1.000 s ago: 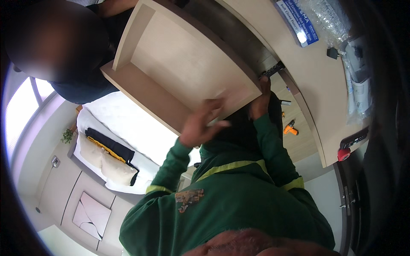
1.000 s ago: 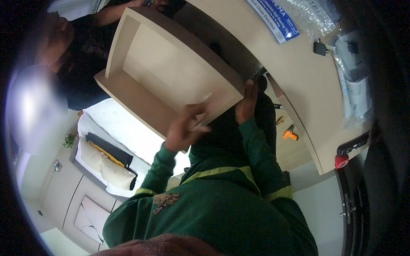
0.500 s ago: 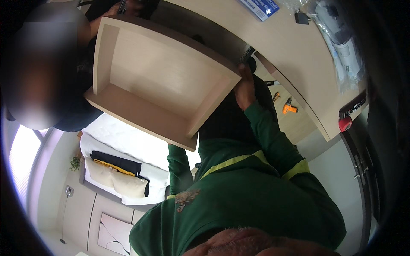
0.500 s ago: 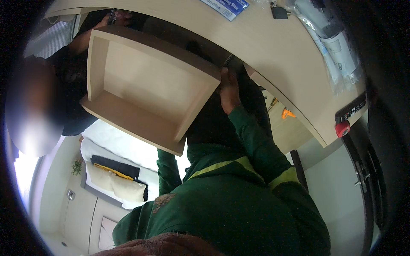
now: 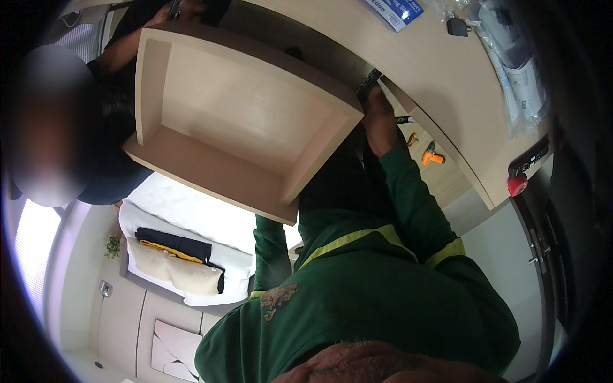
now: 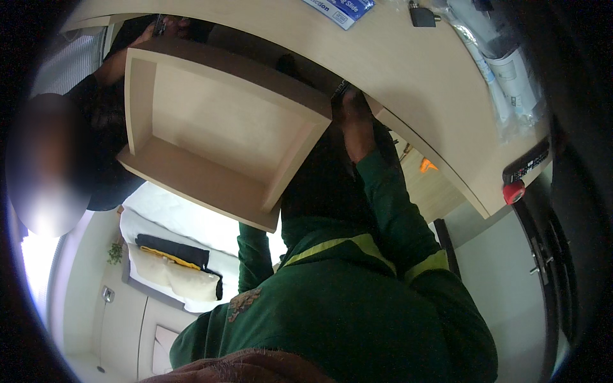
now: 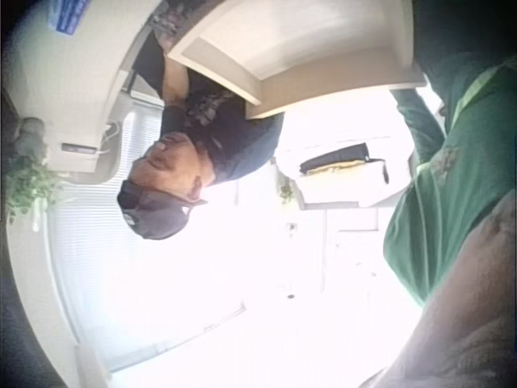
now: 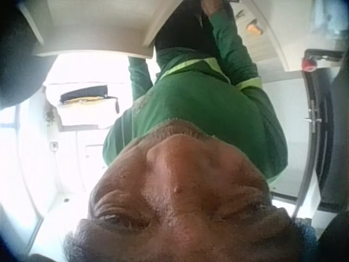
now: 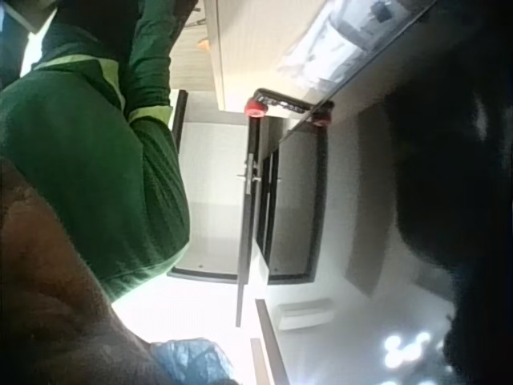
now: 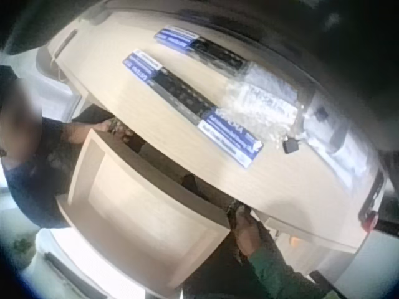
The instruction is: The person assembles a wooden drawer by attaching metal slides using a cordless drill and screws. They then lift the drawer and install it into a cabinet unit with assistance from another person.
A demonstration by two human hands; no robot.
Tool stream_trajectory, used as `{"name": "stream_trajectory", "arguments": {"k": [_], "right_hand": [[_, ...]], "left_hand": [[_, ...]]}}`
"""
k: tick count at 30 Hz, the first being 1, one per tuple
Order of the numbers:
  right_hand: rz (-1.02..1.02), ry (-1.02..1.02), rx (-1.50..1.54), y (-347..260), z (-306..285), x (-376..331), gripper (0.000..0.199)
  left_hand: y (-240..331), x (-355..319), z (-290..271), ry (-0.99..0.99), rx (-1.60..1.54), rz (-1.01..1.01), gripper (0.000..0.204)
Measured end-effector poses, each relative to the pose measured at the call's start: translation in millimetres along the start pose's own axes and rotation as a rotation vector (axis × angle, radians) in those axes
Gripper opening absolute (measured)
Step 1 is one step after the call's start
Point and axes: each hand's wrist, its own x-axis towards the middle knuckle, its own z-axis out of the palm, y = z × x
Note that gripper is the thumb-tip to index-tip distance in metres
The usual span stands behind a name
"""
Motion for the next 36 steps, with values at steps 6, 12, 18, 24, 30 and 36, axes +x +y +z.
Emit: {"name": "stream_trajectory", "arguments": {"k": [6, 12, 18, 24, 30, 36], "right_hand": [[0.035, 0.050, 0.157, -33.2, 21.7, -7.9, 0.045], [0.043, -0.026, 0.229, -27.7, 14.6, -4.7, 0.061], [0.056, -0.019, 0.282, -30.1, 19.4, -10.0, 0.057], [0.035, -0.010, 0.334, -28.5, 18.1, -12.1, 0.051], [0.012, 0.018, 0.337, -21.5, 14.9, -11.6, 0.049], [0.037, 0.063, 0.440, -31.3, 27.5, -18.9, 0.047]], "left_hand": [[1.4, 0.8, 2.3, -0.009, 0.038, -0.022, 0.067], [0.4, 3.4, 4.6, -0.026, 0.054, -0.035, 0.067], [-1.0, 7.9, 6.9, -0.052, 0.072, -0.048, 0.067], [-3.2, 11.7, 9.0, -0.058, 0.095, -0.050, 0.067], [-5.5, 19.3, 12.2, -0.084, 0.120, -0.075, 0.066], [-7.2, 27.1, 16.0, -0.105, 0.149, -0.092, 0.066]]}}
